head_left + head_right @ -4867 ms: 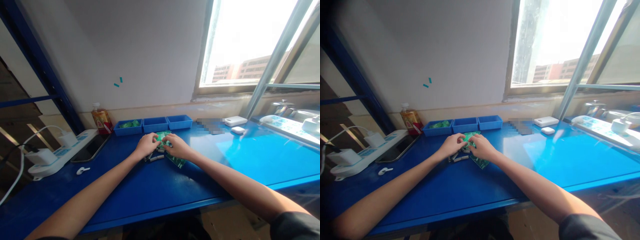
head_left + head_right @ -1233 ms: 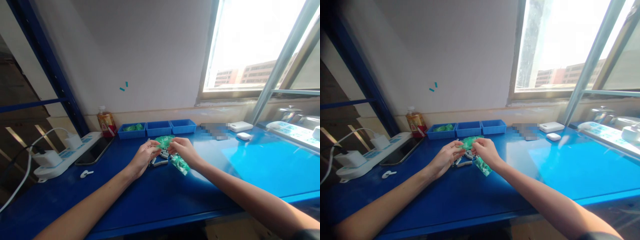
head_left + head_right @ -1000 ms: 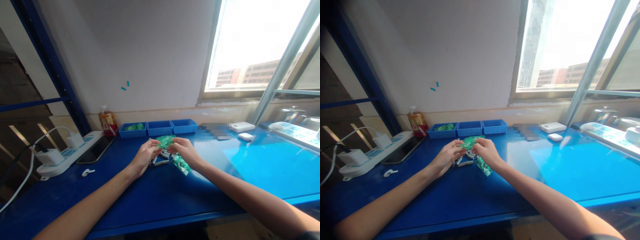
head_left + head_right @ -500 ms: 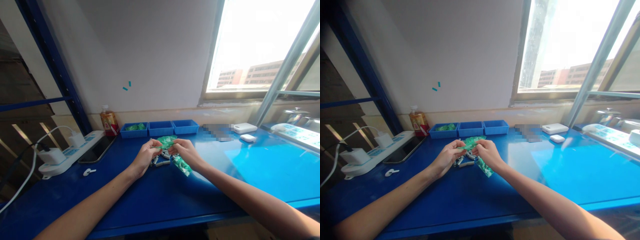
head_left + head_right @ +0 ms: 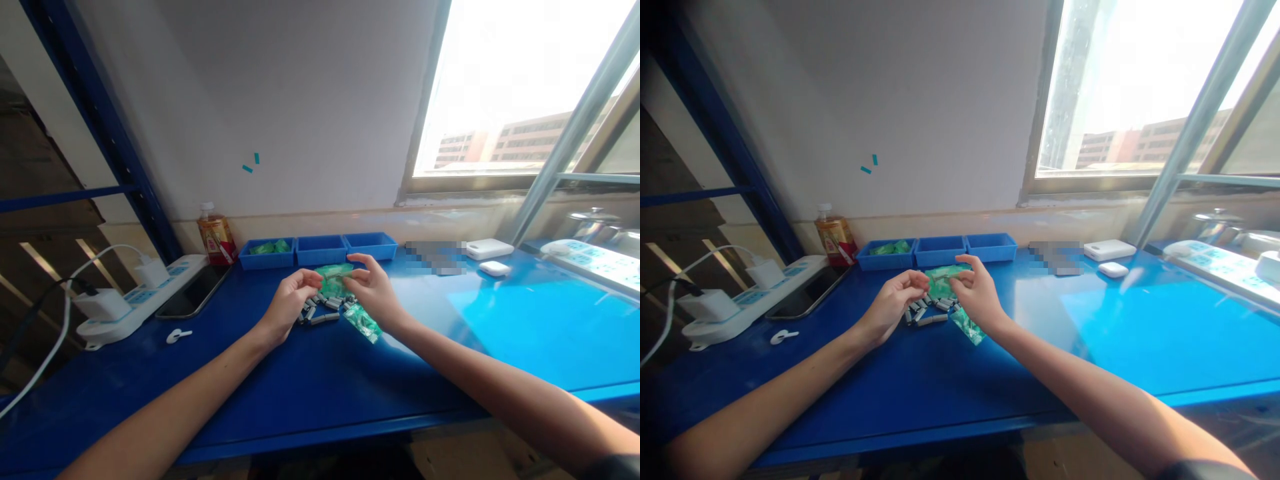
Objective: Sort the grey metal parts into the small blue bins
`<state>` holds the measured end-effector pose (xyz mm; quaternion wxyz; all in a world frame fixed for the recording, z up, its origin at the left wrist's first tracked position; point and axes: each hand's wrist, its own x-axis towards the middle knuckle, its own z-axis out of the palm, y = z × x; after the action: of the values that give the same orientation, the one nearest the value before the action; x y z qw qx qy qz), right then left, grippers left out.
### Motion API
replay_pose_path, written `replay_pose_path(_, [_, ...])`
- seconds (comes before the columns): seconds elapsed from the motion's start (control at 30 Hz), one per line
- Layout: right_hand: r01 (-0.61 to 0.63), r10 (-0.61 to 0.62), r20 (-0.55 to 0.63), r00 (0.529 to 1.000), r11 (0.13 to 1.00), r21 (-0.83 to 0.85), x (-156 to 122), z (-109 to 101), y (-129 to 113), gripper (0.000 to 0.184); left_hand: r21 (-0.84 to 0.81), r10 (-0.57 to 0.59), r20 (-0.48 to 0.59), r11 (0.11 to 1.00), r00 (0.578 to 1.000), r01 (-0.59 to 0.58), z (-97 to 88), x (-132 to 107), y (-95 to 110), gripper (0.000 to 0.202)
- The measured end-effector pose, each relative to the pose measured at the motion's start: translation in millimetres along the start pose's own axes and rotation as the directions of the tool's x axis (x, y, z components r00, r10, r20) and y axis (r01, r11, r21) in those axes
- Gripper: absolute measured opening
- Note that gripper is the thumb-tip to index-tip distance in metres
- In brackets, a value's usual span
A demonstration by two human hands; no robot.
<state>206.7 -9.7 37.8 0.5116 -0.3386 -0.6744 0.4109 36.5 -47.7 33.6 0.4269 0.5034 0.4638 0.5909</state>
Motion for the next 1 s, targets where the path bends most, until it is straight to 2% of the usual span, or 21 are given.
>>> replay_pose_path(0.03, [0.066, -0.067, -0.018, 0.998, 0.997, -0.043, 0, -1, 0, 0.038, 0.003, -0.022, -0.011, 1.0, 1.0, 0.022, 0.4, 0, 1, 0.011])
replay_pose_path(0.1, [0.217, -0.222, -0.015, 0.975, 0.963, -0.161, -1, -2, 0, 0.027, -0.049, -0.131, 0.003, 0.99, 0.991, 0.131, 1.4, 0, 4, 0.011])
replay_pose_path(0.17, [0.373, -0.371, 0.06, 0.927, 0.888, -0.27, -3, -3, -1, 0.016, -0.172, -0.288, 0.058, 0.94, 0.956, 0.294, 2.5, -1, 8, 0.025])
replay_pose_path(0.23, [0.505, -0.477, 0.166, 0.863, 0.799, -0.327, -4, -4, -1, 0.019, -0.27, -0.368, 0.117, 0.882, 0.922, 0.387, 3.1, -2, 11, 0.037])
replay_pose_path(0.27, [0.556, -0.514, 0.212, 0.831, 0.756, -0.346, -4, -4, -1, 0.022, -0.278, -0.356, 0.126, 0.884, 0.926, 0.377, 2.8, -2, 13, 0.037])
replay_pose_path(0.33, [0.607, -0.546, 0.267, 0.794, 0.682, -0.408, -5, -4, 0, 0.024, -0.192, -0.252, 0.108, 0.944, 0.962, 0.269, -0.7, 1, 15, 0.028])
replay_pose_path(0.4, [0.588, -0.523, 0.28, 0.805, 0.642, -0.491, -4, -4, 1, 0.023, 0.011, -0.119, 0.039, 0.993, 0.992, 0.118, -10.4, 11, 19, 0.024])
replay_pose_path(0.47, [0.532, -0.462, 0.277, 0.843, 0.637, -0.557, -4, -5, 4, 0.022, 0.292, 0.039, -0.088, 0.956, 0.995, -0.012, -27.3, 32, 24, 0.023])
replay_pose_path(0.53, [0.475, -0.399, 0.265, 0.878, 0.654, -0.588, -3, -6, 6, 0.024, 0.609, 0.244, -0.198, 0.789, 0.949, -0.075, -49.0, 61, 31, 0.025])
replay_pose_path(0.6, [0.432, -0.351, 0.255, 0.901, 0.669, -0.605, -1, -7, 8, 0.025, 0.833, 0.356, -0.249, 0.553, 0.901, 0.012, -69.9, 94, 36, 0.032])
replay_pose_path(0.67, [0.415, -0.329, 0.255, 0.909, 0.667, -0.619, 0, -9, 9, 0.024, 0.922, 0.377, -0.249, 0.375, 0.892, 0.099, -84.6, 123, 38, 0.036])
replay_pose_path(0.7, [0.417, -0.325, 0.263, 0.908, 0.658, -0.627, 1, -10, 8, 0.024, 0.945, 0.369, -0.226, 0.307, 0.902, 0.111, -88.7, 134, 37, 0.038])
replay_pose_path(0.83, [0.446, -0.308, 0.322, 0.895, 0.605, -0.66, 6, -17, 7, 0.026, 0.962, 0.293, -0.177, 0.251, 0.94, 0.103, -85.4, 158, 27, 0.032])
replay_pose_path(0.93, [0.416, -0.258, 0.327, 0.909, 0.586, -0.695, 11, -23, 9, 0.026, 0.969, 0.238, -0.147, 0.23, 0.96, 0.092, -69.8, 153, 19, 0.027])
replay_pose_path(1.0, [0.392, -0.227, 0.32, 0.92, 0.573, -0.719, 13, -27, 12, 0.026, 0.975, 0.277, -0.115, 0.214, 0.954, 0.055, -56.1, 140, 14, 0.029])
